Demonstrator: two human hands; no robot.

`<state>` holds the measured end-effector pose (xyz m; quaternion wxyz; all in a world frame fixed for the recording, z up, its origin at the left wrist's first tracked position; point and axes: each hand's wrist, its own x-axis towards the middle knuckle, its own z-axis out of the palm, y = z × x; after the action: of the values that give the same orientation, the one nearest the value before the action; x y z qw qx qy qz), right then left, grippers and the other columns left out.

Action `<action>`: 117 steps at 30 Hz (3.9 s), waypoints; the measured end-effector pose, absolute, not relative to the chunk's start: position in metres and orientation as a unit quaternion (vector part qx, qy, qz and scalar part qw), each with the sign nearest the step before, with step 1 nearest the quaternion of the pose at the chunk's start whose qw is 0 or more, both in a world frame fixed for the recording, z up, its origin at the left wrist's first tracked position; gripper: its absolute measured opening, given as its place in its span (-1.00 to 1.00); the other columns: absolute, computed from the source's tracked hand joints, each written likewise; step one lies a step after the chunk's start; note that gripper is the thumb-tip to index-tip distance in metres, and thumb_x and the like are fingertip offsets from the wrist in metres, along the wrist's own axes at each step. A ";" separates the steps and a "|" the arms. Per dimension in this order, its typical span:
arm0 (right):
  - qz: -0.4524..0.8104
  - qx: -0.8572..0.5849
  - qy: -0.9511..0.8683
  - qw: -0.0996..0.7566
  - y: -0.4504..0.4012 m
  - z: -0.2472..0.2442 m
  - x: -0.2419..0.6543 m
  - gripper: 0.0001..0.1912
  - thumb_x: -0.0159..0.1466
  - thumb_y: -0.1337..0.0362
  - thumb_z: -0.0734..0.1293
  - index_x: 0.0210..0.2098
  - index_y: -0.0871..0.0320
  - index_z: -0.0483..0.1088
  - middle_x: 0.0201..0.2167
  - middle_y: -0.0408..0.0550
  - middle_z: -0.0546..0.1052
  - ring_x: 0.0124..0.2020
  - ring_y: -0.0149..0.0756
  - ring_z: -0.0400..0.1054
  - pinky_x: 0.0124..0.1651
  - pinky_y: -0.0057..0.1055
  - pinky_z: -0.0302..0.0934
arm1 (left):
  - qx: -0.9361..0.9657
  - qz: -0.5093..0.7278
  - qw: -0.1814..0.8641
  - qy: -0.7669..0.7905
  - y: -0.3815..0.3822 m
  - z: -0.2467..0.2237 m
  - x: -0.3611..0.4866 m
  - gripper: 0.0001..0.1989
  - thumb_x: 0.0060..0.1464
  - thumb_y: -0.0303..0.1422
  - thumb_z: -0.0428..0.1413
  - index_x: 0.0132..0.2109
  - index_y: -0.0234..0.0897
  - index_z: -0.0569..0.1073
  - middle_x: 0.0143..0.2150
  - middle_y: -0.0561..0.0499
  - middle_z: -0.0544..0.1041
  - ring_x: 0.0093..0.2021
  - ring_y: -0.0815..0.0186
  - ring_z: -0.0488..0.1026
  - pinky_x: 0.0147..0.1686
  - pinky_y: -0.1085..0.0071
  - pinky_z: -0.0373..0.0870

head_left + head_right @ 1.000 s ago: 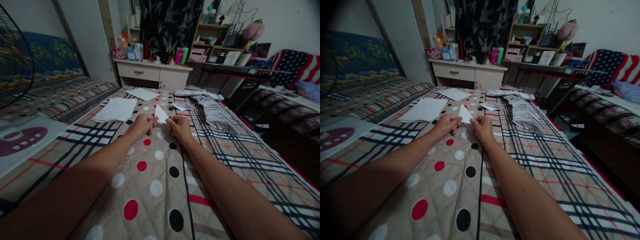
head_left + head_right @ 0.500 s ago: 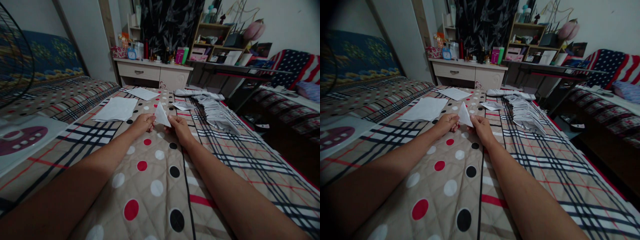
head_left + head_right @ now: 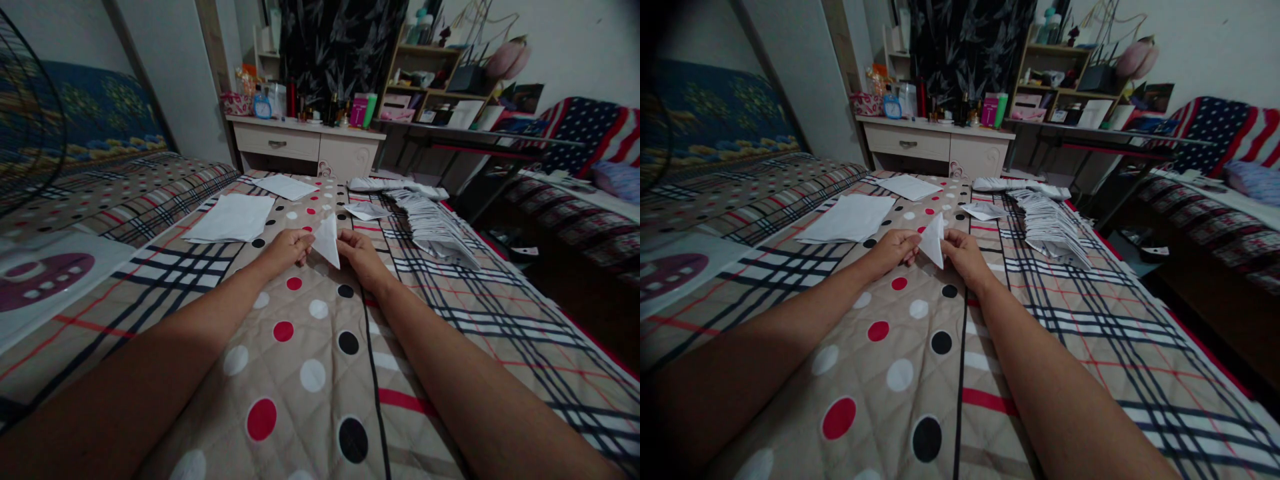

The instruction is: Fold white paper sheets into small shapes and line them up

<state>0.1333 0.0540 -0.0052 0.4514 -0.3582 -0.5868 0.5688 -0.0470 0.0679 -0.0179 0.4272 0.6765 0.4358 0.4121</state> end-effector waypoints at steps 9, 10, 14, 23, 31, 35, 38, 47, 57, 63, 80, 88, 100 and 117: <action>0.543 -0.385 -0.592 0.454 0.055 -0.009 0.133 -0.69 -0.08 0.15 0.50 -0.41 0.22 0.48 -0.57 -0.15 0.52 -0.58 -0.41 0.30 -0.50 -0.49 0.18 | 0.733 0.387 0.374 0.416 0.057 -0.013 -0.042 -0.66 0.16 -0.15 0.09 -0.43 -0.34 0.42 -0.59 0.08 0.40 -0.59 0.44 0.32 -0.55 0.53 0.24; 0.543 -0.390 -0.591 0.450 0.055 -0.009 0.133 -0.69 -0.09 0.15 0.50 -0.42 0.23 0.48 -0.57 -0.15 0.51 -0.58 -0.41 0.30 -0.50 -0.49 0.18 | 0.729 0.403 0.370 0.411 0.057 -0.013 -0.042 -0.72 0.12 -0.17 0.14 -0.35 -0.35 0.46 -0.51 0.06 0.45 -0.55 0.44 0.35 -0.52 0.53 0.28; 0.533 -0.413 -0.603 0.426 0.054 -0.005 0.134 -0.70 -0.16 0.19 0.52 -0.51 0.23 0.44 -0.60 -0.16 0.49 -0.59 -0.44 0.26 -0.54 -0.52 0.12 | 0.740 0.464 0.315 0.370 0.055 -0.009 -0.041 -0.46 -0.08 -0.34 0.32 0.09 -0.26 0.43 -0.06 -0.08 0.51 -0.43 0.47 0.40 -0.42 0.51 0.40; 0.497 -0.456 -0.623 0.396 0.057 -0.003 0.136 -0.80 -0.16 0.23 0.43 -0.60 0.21 0.38 -0.67 -0.18 0.41 -0.65 -0.48 0.19 -0.62 -0.54 0.03 | 0.869 0.417 0.076 0.254 0.051 -0.002 -0.042 -0.64 0.04 -0.53 0.24 -0.04 -0.05 0.59 0.25 -0.06 0.31 0.20 0.15 0.34 0.08 0.17 0.42; 0.532 -0.438 -0.593 0.416 0.055 -0.002 0.134 -0.84 -0.09 0.26 0.39 -0.52 0.21 0.40 -0.70 -0.20 0.41 -0.72 -0.49 0.20 -0.68 -0.57 0.04 | 0.855 0.432 0.052 0.283 0.046 0.000 -0.044 -0.83 -0.01 -0.38 0.31 -0.24 -0.23 0.53 0.19 -0.13 0.39 0.05 0.18 0.45 0.05 0.24 0.42; 0.558 -0.426 -0.576 0.419 0.054 -0.001 0.134 -0.82 -0.07 0.29 0.36 -0.44 0.21 0.40 -0.69 -0.20 0.44 -0.77 -0.49 0.20 -0.72 -0.58 0.06 | 0.834 0.453 0.072 0.307 0.043 0.001 -0.041 -0.82 -0.02 -0.36 0.30 -0.33 -0.27 0.44 0.13 -0.16 0.42 0.10 0.16 0.41 -0.02 0.28 0.44; 0.566 -0.424 -0.573 0.415 0.054 0.000 0.134 -0.84 -0.04 0.30 0.33 -0.43 0.20 0.39 -0.70 -0.19 0.45 -0.77 -0.49 0.21 -0.73 -0.60 0.05 | 0.815 0.470 0.106 0.322 0.041 0.003 -0.039 -0.83 -0.02 -0.37 0.29 -0.36 -0.28 0.42 0.10 -0.18 0.44 0.10 0.14 0.41 -0.20 0.36 0.48; 0.554 -0.421 -0.569 0.439 0.052 0.000 0.134 -0.49 0.21 -0.17 0.25 -0.54 0.17 0.32 -0.69 -0.12 0.45 -0.76 -0.49 0.22 -0.70 -0.57 0.06 | 0.756 0.516 0.165 0.367 0.047 0.001 -0.040 -0.75 -0.05 -0.28 0.29 -0.44 -0.29 0.39 0.04 -0.20 0.48 0.00 0.18 0.46 -0.28 0.42 0.45; 0.524 -0.415 -0.602 0.436 0.052 -0.003 0.132 -0.44 0.10 -0.25 0.37 -0.53 0.18 0.35 -0.69 -0.15 0.44 -0.75 -0.51 0.21 -0.70 -0.58 0.05 | 0.666 0.546 0.284 0.422 0.058 -0.008 -0.041 -0.68 -0.15 -0.22 0.32 -0.44 -0.31 0.36 -0.51 0.11 0.40 -0.51 0.43 0.36 -0.51 0.52 0.31; 0.505 -0.435 -0.605 0.435 0.051 -0.004 0.131 -0.47 0.12 -0.17 0.39 -0.59 0.20 0.37 -0.73 -0.15 0.41 -0.75 -0.52 0.19 -0.70 -0.59 0.03 | 0.633 0.541 0.377 0.405 0.058 -0.008 -0.042 -0.55 -0.18 -0.23 0.36 -0.17 -0.34 0.42 -0.37 0.02 0.56 -0.39 0.33 0.54 -0.39 0.46 0.47; 0.473 -0.432 -0.655 0.400 0.050 -0.005 0.130 -0.48 0.13 -0.15 0.39 -0.60 0.21 0.41 -0.74 -0.14 0.39 -0.72 -0.52 0.19 -0.68 -0.59 0.03 | 0.566 0.530 0.457 0.435 0.061 -0.013 -0.041 -0.53 -0.23 -0.13 0.38 -0.24 -0.39 0.54 -0.34 -0.02 0.61 -0.41 0.36 0.51 -0.40 0.47 0.42; 0.454 -0.433 -0.674 0.390 0.051 -0.008 0.129 -0.50 0.13 -0.15 0.39 -0.55 0.20 0.39 -0.70 -0.16 0.41 -0.70 -0.49 0.21 -0.65 -0.56 0.06 | 0.609 0.538 0.397 0.427 0.062 -0.012 -0.042 -0.69 -0.19 -0.18 0.33 -0.43 -0.34 0.49 -0.49 0.07 0.49 -0.49 0.42 0.37 -0.48 0.51 0.30; 0.443 -0.415 -0.705 0.367 0.052 -0.010 0.130 -0.55 0.16 -0.07 0.37 -0.56 0.19 0.35 -0.69 -0.17 0.39 -0.68 -0.49 0.21 -0.62 -0.56 0.05 | 0.648 0.501 0.382 0.428 0.057 -0.007 -0.042 -0.74 -0.08 -0.22 0.22 -0.50 -0.32 0.39 -0.55 0.11 0.38 -0.54 0.44 0.28 -0.53 0.51 0.21; 0.442 -0.368 -0.748 0.330 0.050 -0.008 0.132 -0.51 0.20 -0.06 0.32 -0.64 0.17 0.26 -0.75 -0.21 0.30 -0.72 -0.54 0.05 -0.62 -0.53 -0.11 | 0.706 0.481 0.226 0.468 0.055 -0.004 -0.037 -0.64 0.17 -0.22 0.03 -0.55 -0.28 0.29 -0.62 0.13 0.24 -0.55 0.42 0.21 -0.54 0.48 0.10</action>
<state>0.1317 0.0503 -0.0078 0.3305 -0.3679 -0.7485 0.4419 -0.0371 0.0551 -0.0038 0.2257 0.7059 0.4684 0.4811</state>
